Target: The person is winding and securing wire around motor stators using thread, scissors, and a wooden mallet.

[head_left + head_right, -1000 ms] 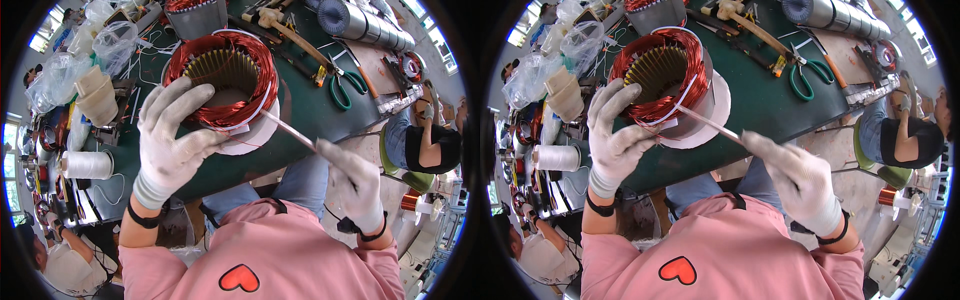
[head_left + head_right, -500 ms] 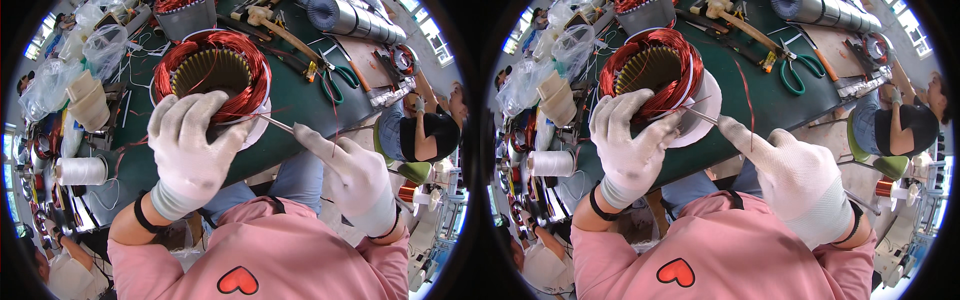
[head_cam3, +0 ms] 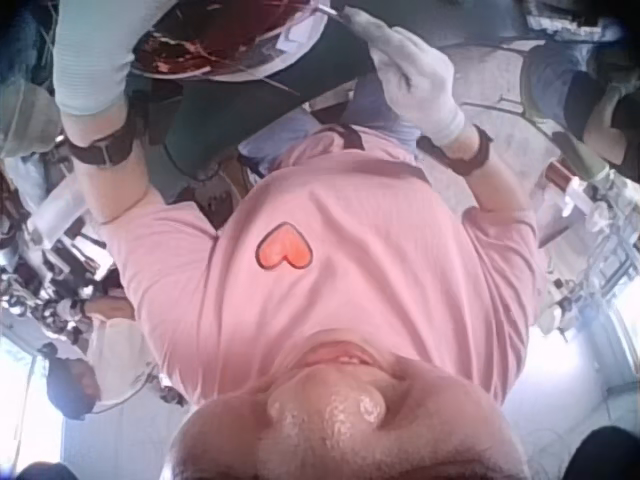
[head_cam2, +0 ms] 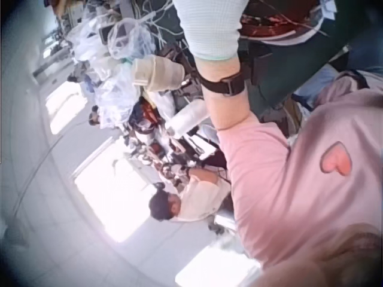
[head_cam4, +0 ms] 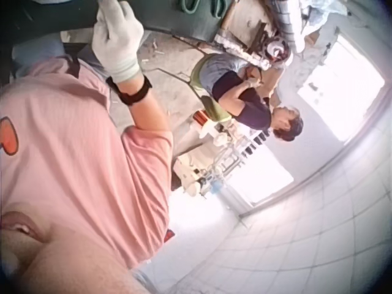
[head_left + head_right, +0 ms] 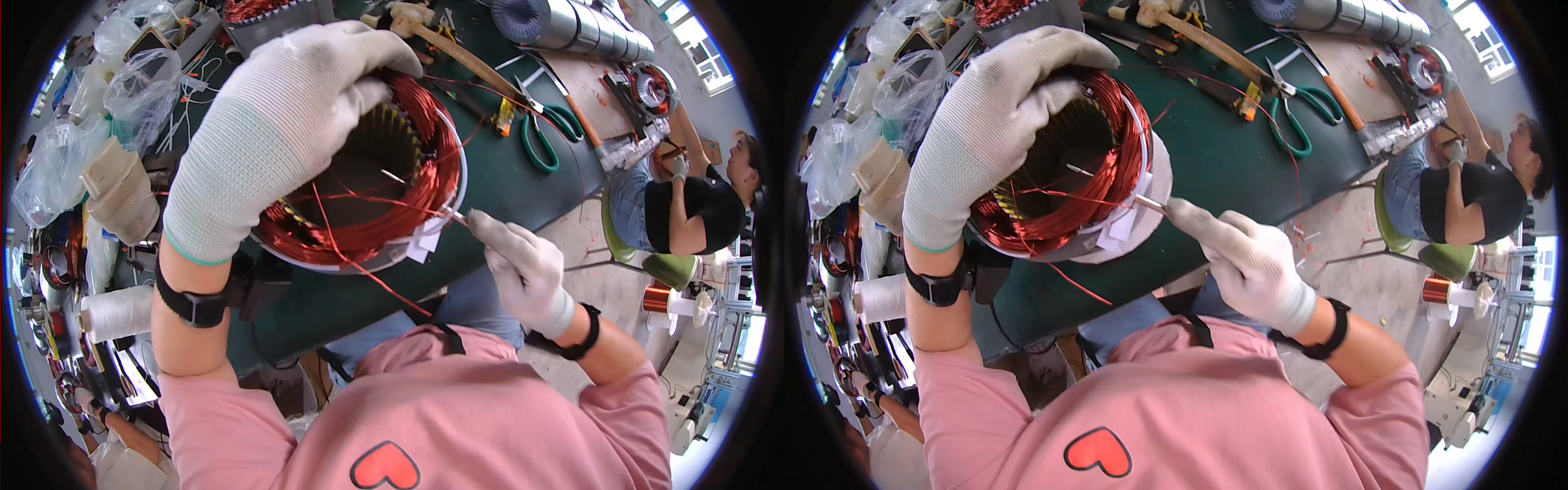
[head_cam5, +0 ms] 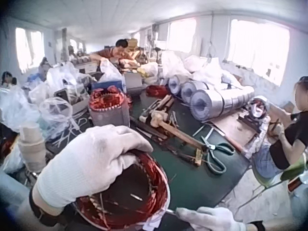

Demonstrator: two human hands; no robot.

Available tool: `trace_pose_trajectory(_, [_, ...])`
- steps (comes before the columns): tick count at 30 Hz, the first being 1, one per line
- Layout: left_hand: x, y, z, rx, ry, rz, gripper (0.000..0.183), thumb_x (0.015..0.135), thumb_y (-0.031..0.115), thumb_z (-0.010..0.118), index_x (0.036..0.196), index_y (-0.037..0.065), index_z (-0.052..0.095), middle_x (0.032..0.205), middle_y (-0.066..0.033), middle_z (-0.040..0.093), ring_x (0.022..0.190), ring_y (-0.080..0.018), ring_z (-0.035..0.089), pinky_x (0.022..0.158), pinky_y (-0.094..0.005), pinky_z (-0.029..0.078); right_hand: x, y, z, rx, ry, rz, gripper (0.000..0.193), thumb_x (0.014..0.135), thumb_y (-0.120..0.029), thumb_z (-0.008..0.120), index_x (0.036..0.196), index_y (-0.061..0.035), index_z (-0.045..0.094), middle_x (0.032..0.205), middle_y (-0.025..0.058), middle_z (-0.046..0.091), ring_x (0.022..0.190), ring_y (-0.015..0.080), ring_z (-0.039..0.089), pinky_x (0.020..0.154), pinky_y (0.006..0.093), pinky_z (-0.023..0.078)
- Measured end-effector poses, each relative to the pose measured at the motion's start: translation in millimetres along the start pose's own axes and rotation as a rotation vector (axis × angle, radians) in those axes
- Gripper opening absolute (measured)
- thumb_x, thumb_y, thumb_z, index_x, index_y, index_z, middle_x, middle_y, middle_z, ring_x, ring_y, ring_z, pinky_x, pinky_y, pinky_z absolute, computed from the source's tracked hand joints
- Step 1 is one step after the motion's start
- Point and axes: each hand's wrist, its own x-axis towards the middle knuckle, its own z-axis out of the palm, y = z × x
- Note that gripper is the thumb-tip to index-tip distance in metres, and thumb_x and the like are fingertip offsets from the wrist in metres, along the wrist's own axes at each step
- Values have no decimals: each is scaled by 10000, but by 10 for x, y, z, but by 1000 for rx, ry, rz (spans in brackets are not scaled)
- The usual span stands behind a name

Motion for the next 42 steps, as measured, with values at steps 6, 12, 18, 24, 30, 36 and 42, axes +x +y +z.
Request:
trace_pose_trajectory(6, [-205,100,-119,81,269,-46,232,920,51,630,1137,21,707,1117,-145,714,1038,-294,687,948,-368,513,197,-65,-126,245,-95,6,553,893,110,505,1407,-68,602,862,138,632,719,283,631,712,369,541])
trace_pose_trajectory(12, [-846,886,196,418,305,238,255,749,124,724,1004,139,726,1241,-66,664,1171,-334,595,980,-507,484,-71,-92,-488,128,-276,72,729,838,120,510,1504,-177,509,913,166,635,796,350,667,742,431,540])
trace_pose_trajectory(18, [-802,922,325,480,347,82,217,725,145,777,917,124,679,1266,-87,652,1200,-368,574,963,-499,493,-392,161,-649,-31,-267,-105,675,836,92,529,1463,-157,558,934,153,655,751,315,678,678,389,545])
trace_pose_trajectory(24, [-1011,1114,-326,66,409,-37,169,889,68,710,1044,55,643,1215,-183,672,1148,-334,643,962,-431,522,-1035,614,-1385,571,538,332,392,1063,-226,505,1388,-11,542,1095,131,674,626,103,513,557,237,466])
trace_pose_trajectory(30, [-360,887,-706,-277,233,-349,204,970,105,604,1138,-11,600,887,-78,716,752,-87,633,651,-215,478,-532,890,-1574,1780,376,-163,375,1041,-119,493,1396,1,471,1262,145,613,755,107,521,673,228,455])
trace_pose_trajectory(36, [-139,508,-359,-359,-148,-472,128,921,91,651,998,-9,627,815,-51,639,751,-117,577,696,-277,494,-250,440,-855,1021,454,10,396,1088,-420,378,1066,-52,523,881,194,612,744,213,550,681,296,428])
trace_pose_trajectory(42, [-138,359,-230,-445,-356,-467,157,869,52,690,979,-43,634,817,-131,658,769,-195,639,749,-336,524,-332,321,-710,876,368,218,396,1077,-407,390,991,-31,479,564,134,515,443,188,440,459,319,356])
